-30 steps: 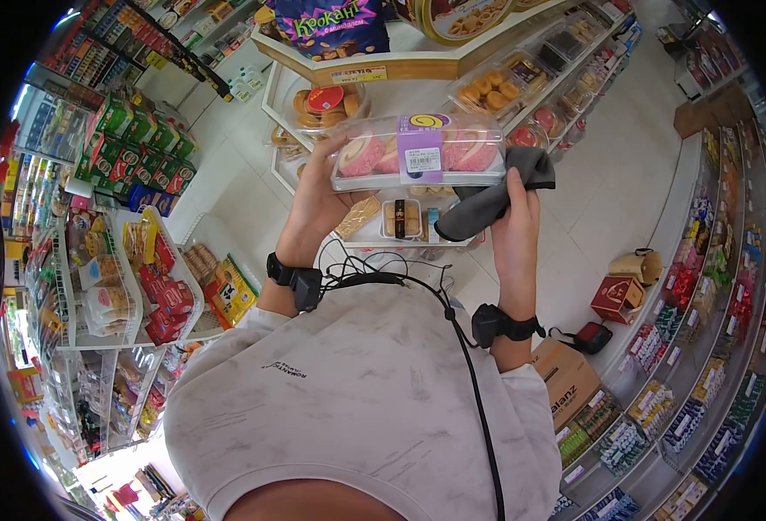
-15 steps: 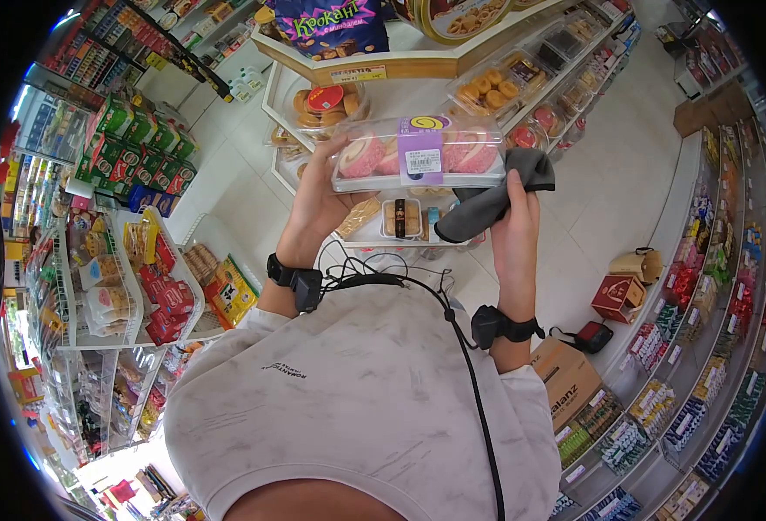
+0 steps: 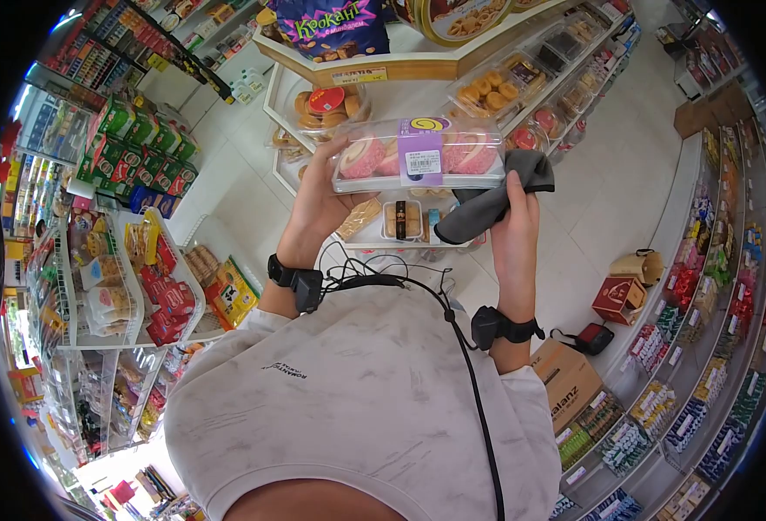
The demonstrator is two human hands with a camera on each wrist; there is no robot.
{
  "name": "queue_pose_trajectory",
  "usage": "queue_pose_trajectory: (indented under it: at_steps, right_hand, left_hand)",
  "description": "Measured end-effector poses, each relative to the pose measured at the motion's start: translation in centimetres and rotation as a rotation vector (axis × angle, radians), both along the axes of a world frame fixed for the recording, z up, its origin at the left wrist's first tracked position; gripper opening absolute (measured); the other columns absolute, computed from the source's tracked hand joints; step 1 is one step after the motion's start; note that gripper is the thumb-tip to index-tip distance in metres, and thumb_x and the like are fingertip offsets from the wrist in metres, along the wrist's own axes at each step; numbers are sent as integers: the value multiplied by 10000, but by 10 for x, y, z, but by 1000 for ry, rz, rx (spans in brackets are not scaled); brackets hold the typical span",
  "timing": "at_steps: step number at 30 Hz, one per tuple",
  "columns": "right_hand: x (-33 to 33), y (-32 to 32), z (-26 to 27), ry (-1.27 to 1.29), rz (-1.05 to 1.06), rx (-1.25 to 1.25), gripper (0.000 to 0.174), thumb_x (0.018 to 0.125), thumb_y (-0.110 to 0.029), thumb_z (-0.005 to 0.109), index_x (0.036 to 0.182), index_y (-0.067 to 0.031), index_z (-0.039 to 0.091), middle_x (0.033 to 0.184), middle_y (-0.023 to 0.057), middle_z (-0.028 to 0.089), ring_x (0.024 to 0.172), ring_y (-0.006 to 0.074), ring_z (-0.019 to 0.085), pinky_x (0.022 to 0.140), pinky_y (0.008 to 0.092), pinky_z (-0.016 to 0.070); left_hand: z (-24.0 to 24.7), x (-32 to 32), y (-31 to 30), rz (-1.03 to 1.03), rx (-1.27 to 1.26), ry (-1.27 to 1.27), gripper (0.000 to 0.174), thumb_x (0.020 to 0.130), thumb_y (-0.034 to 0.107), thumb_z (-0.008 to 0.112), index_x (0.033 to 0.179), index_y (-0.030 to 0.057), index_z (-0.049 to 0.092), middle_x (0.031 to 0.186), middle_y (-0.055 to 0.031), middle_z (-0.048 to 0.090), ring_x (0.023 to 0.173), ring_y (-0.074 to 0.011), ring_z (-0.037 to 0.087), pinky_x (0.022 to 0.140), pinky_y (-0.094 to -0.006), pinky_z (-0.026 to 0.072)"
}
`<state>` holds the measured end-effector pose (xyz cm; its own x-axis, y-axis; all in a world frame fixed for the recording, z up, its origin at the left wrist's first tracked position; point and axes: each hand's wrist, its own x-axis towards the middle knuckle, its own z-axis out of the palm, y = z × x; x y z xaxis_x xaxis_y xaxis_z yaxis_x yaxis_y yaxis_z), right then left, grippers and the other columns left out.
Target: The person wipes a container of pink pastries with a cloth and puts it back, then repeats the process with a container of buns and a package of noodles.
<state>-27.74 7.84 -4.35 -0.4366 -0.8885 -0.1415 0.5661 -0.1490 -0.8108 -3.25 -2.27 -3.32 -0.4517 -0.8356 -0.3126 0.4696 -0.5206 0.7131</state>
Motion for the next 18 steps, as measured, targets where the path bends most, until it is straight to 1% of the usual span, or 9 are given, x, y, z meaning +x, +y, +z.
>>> queue_pose_trajectory:
  at_steps: [2,5,8,11,14,17,18]
  right_hand:
    - [0,0,0,-1,4,-6,385,1004,-292,529,1261,-5,521,1274,88,563,1174,188,530,1025,368,391]
    - [0,0,1,-31,-1,-14,336,991,-260,561,1201,0,524,1225,103,568,1142,179,543,980,354,426]
    - [0,0,1,-33,-7,-5,347,992,-262,559,1213,3,524,1215,101,573,1133,181,548,978,352,428]
    - [0,0,0,-2,20,-16,384,1009,-281,520,1278,-6,512,1281,85,558,1183,184,526,1026,368,390]
    - [-5,-4,-2,126,-67,35,381,1011,-292,521,1226,22,535,1168,79,589,1091,145,547,960,308,424]
    - [-13,-9,-3,416,-228,84,381,1023,-304,492,1180,35,569,1140,76,604,1068,113,541,946,278,421]
    - [-14,-8,1,559,-235,152,411,1028,-322,478,1183,45,580,1126,72,618,1046,104,539,940,269,419]
  left_hand:
    - [-1,0,-1,1,11,7,440,944,408,546,1279,123,538,1239,-63,601,1091,-192,624,835,-362,568]
    - [0,0,-1,-11,10,13,439,943,407,549,1281,128,536,1244,-59,598,1095,-192,621,838,-363,567]
    - [0,1,-1,-12,6,11,436,942,407,549,1278,130,537,1250,-58,596,1098,-193,620,835,-367,568]
    - [-3,2,-1,-10,11,20,443,940,404,552,1286,128,527,1261,-57,583,1098,-199,618,831,-368,566]
    - [0,1,1,29,-41,6,465,932,378,570,1307,116,488,1258,-70,562,1096,-207,613,829,-369,560]
    - [9,0,2,58,-189,-32,500,912,305,614,1331,99,435,1239,-93,542,1094,-206,602,836,-357,550]
    - [13,-1,4,64,-249,-44,518,904,275,632,1338,93,417,1232,-100,535,1093,-204,598,839,-350,545]
